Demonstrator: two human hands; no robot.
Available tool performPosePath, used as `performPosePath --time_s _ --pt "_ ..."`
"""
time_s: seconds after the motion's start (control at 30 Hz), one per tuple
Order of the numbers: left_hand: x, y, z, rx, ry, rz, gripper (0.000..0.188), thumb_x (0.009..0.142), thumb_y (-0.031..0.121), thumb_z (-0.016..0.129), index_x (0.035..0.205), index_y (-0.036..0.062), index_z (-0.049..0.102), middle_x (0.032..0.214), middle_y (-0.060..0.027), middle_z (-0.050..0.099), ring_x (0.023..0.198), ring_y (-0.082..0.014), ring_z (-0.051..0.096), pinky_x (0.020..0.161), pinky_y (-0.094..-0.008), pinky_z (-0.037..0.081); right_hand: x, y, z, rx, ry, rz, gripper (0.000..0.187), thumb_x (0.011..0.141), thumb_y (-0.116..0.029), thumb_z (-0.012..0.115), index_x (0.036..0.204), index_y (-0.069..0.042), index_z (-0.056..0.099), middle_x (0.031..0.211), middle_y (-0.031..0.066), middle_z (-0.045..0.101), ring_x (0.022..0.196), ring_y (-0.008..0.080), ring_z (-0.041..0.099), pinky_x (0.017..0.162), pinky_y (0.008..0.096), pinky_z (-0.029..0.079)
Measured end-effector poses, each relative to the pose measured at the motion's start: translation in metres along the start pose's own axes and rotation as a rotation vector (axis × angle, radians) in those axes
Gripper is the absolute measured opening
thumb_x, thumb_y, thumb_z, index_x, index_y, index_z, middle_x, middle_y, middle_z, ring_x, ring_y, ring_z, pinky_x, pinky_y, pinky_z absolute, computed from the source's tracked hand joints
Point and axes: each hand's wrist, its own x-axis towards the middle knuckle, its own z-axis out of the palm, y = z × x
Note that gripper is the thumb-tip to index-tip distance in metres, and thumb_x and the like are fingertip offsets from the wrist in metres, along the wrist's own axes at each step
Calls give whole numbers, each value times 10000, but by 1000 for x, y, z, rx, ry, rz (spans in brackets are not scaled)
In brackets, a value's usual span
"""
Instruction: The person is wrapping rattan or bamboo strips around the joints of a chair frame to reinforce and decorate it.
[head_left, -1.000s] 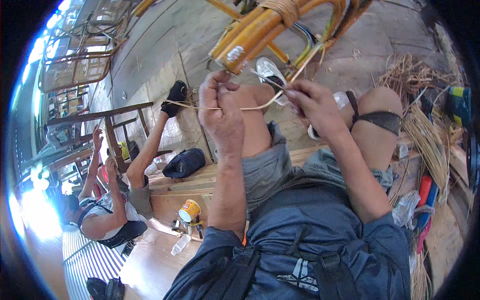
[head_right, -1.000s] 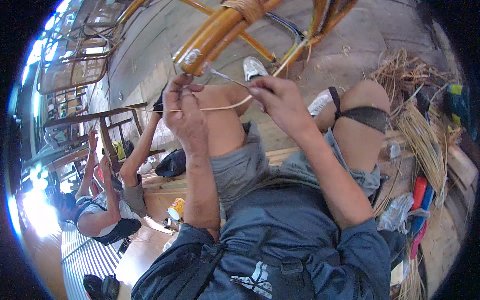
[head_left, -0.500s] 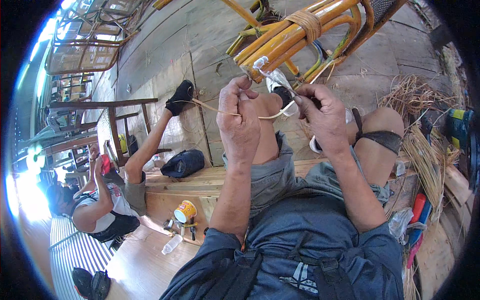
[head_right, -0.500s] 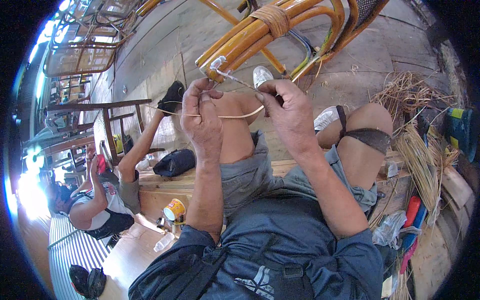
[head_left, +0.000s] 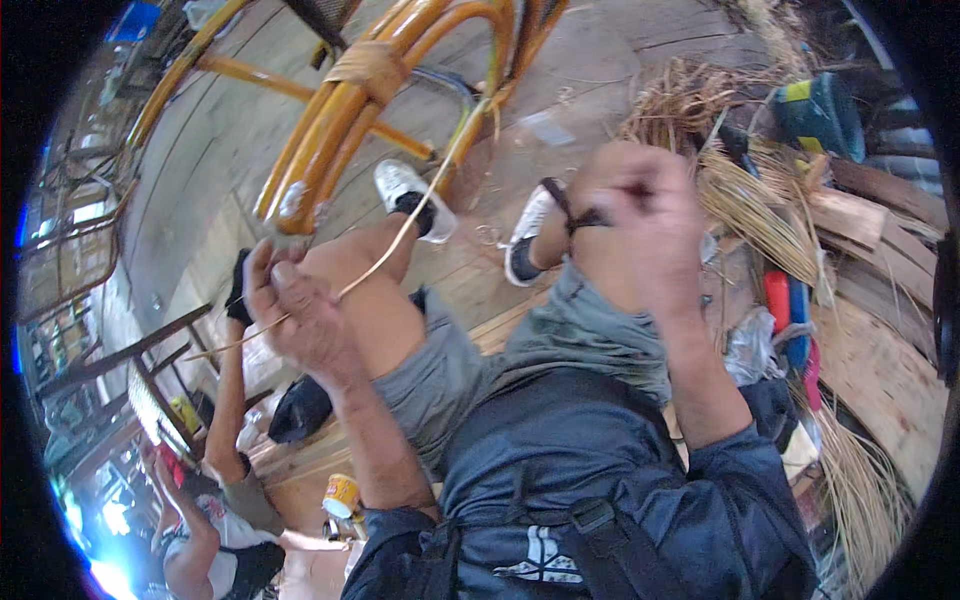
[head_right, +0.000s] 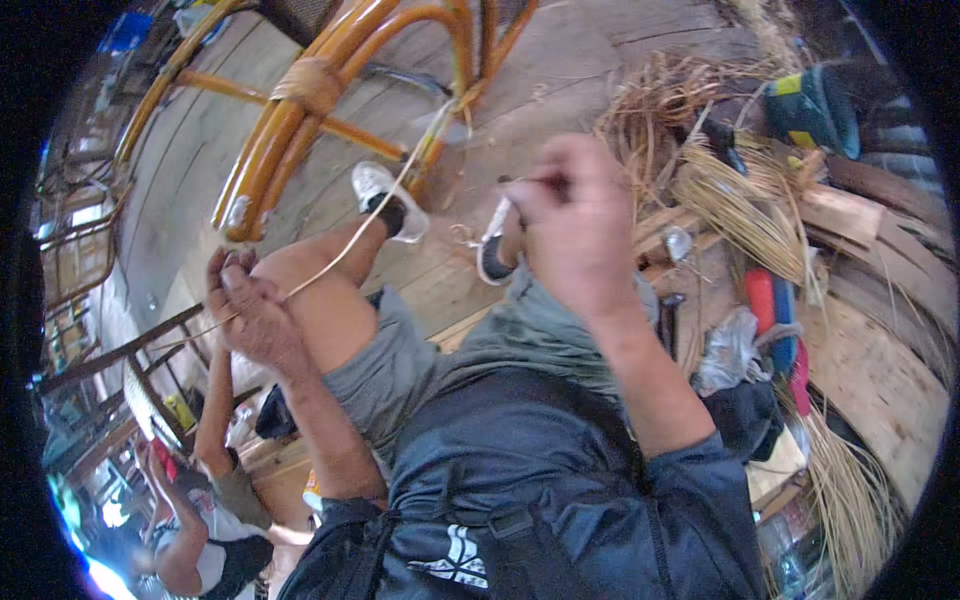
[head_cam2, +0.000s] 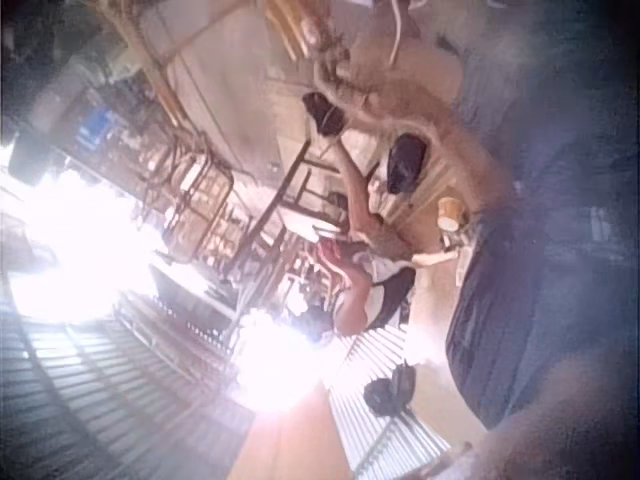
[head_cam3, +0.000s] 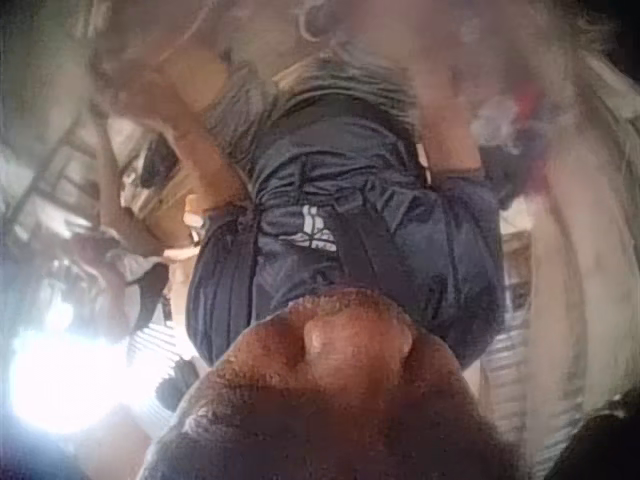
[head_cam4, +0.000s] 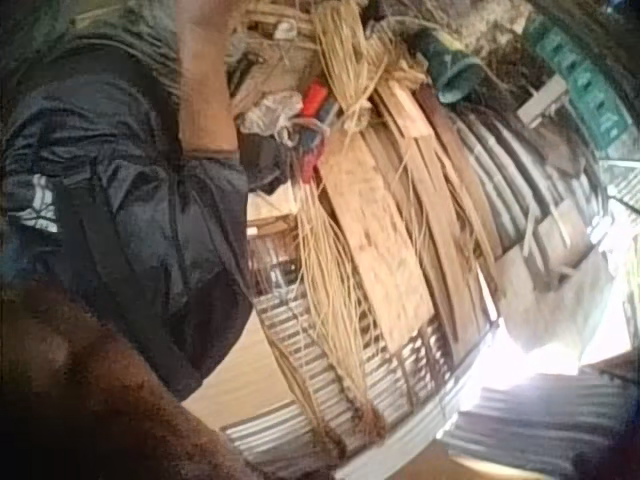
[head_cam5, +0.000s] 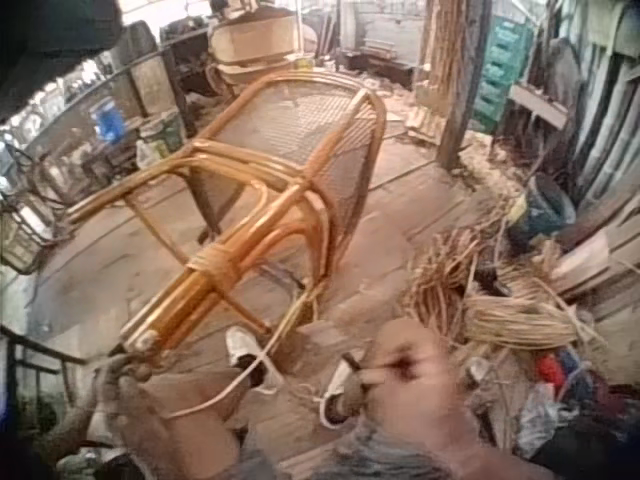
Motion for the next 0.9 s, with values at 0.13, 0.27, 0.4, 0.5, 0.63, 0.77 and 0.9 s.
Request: performPosePath --time_s 0.13,0.27,0.4,0.5,0.63,0.77,0.9 --pt "5 -2 -4 -194 -47 72 421 949 284 549 1222 -22 457 732 -30 573 595 -38 486 476 -133 335 -20 82 -123 -403 226 261 184 855 -107 621 1018 -22 624 917 91 640 842 203 607 766 298 470" --pt "-8 2 -13 41 -29 -78 473 977 422 436 1143 -18 491 740 -40 564 616 -55 477 505 -194 353 -77 143 -171 -912 33 193 269 861 -187 605 1077 -29 628 1072 84 644 1009 249 592 892 351 441" --pt "-34 11 -2 -32 -293 -72 350 989 335 387 1081 28 528 750 -16 498 625 -58 440 518 -232 354 -100 138 -162 -863 -194 398 380 885 -201 557 1212 -9 552 1208 176 569 1108 318 539 964 399 403" --pt "-51 18 17 -598 -465 -544 250 981 262 435 1046 50 551 748 0 495 635 -36 422 539 -209 339 -72 105 -149 -878 75 196 375 887 -183 549 1213 1 540 1187 164 581 1140 286 518 982 369 386" --pt "-73 23 48 -219 -804 -486 210 964 216 489 1033 46 592 763 -14 544 658 -35 457 578 -193 364 -43 38 -101 -36 -80 397 278 933 -155 510 1150 4 580 1100 88 612 1027 194 567 934 309 415" --pt "-82 24 56 -62 -1205 -300 270 966 203 502 1131 -1 567 879 -48 613 813 -93 547 733 -267 459 -39 -2 -6 271 -403 219 205 919 -133 570 1064 6 613 904 18 628 829 65 564 734 216 458" --pt "-87 19 56 -18 -1223 -261 293 974 210 487 1162 -6 553 894 -34 615 830 -110 560 756 -272 465 -29 -7 25 515 -455 463 132 906 -131 594 948 -7 613 768 6 597 681 60 549 605 217 454"
